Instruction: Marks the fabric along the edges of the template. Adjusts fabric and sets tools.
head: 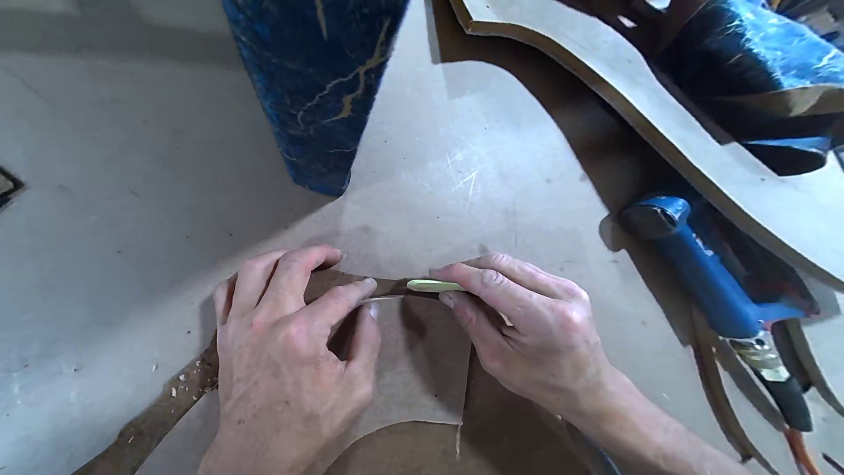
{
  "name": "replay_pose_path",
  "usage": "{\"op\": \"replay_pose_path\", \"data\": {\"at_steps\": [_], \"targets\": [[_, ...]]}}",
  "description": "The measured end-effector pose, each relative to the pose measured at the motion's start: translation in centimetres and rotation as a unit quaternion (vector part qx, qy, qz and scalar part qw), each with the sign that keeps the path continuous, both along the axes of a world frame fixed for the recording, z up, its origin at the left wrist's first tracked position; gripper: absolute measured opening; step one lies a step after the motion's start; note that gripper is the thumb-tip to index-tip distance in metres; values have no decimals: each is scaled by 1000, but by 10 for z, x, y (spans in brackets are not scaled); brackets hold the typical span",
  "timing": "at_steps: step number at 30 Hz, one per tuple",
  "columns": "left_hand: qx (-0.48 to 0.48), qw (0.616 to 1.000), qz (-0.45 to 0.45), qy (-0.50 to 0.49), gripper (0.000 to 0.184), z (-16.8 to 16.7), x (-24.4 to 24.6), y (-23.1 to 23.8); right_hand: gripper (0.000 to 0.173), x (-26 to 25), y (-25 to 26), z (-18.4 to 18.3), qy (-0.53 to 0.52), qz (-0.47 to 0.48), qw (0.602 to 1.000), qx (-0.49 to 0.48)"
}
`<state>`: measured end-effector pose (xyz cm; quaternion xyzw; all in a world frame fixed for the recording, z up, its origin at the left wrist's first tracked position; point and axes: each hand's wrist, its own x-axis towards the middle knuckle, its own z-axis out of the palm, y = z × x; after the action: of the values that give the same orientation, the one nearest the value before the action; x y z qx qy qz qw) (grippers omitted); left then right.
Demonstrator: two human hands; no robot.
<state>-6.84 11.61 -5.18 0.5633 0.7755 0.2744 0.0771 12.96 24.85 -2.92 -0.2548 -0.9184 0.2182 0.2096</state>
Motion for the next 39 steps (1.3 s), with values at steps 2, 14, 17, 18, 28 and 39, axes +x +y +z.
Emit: {"op": "replay_pose_path", "data": {"at_steps": [2, 14, 17, 18, 28, 39], "targets": [[1, 1000, -1, 0, 26, 0, 0, 0, 18, 3, 0, 0, -2, -3, 1000, 1], [-16, 1000, -6, 3, 29, 0, -2, -2, 18, 21, 1, 2, -8, -22, 1000, -4], [-17, 1000, -9, 3, 30, 0, -3, -2, 18, 26, 1, 3, -10, -27, 1000, -4], [-15, 1000, -9, 4, 30, 0, -4, -2, 18, 27, 1, 4, -12, -29, 1000, -5], [-17, 1000, -13, 10, 31, -2, -6, -3, 18, 39, 1, 5, -17, -42, 999, -8], [-16, 1000, -21, 11, 32, -3, -8, -4, 18, 54, 2, 6, -29, -56, 998, 4]]}}
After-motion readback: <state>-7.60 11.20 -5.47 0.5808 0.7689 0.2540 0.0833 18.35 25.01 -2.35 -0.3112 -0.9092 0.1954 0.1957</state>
